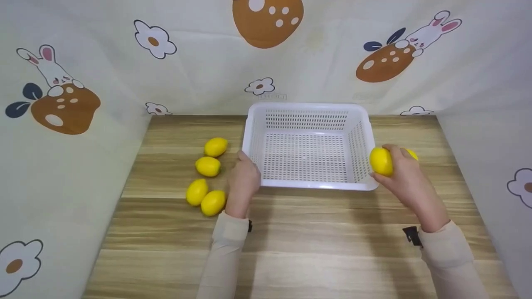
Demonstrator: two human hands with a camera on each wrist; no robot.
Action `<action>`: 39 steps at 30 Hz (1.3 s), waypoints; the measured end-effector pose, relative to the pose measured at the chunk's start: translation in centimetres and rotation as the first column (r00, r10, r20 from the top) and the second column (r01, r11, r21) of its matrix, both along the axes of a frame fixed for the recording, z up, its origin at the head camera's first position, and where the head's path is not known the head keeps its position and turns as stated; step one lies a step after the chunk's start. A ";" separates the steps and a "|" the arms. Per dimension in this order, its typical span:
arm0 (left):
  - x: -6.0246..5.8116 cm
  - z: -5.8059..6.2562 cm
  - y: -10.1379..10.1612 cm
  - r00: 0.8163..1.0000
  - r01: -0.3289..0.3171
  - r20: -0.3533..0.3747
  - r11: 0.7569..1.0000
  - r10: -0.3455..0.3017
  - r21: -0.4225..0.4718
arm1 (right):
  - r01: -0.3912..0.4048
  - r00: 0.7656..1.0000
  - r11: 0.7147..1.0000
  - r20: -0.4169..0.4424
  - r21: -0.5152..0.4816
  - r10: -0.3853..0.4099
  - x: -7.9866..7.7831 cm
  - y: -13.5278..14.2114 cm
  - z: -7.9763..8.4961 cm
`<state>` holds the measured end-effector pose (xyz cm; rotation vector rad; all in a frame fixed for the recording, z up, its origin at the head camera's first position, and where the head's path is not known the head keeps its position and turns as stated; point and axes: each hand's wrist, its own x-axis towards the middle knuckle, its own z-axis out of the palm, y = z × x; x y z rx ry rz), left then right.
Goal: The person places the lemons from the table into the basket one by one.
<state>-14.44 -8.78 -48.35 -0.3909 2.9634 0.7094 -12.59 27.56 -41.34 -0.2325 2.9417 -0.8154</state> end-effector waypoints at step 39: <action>-0.6 0.1 0.1 0.995 -0.035 0.097 0.999 0.033 0.016 | -0.097 0.987 0.993 0.131 0.063 0.088 -4.0 -2.7 1.6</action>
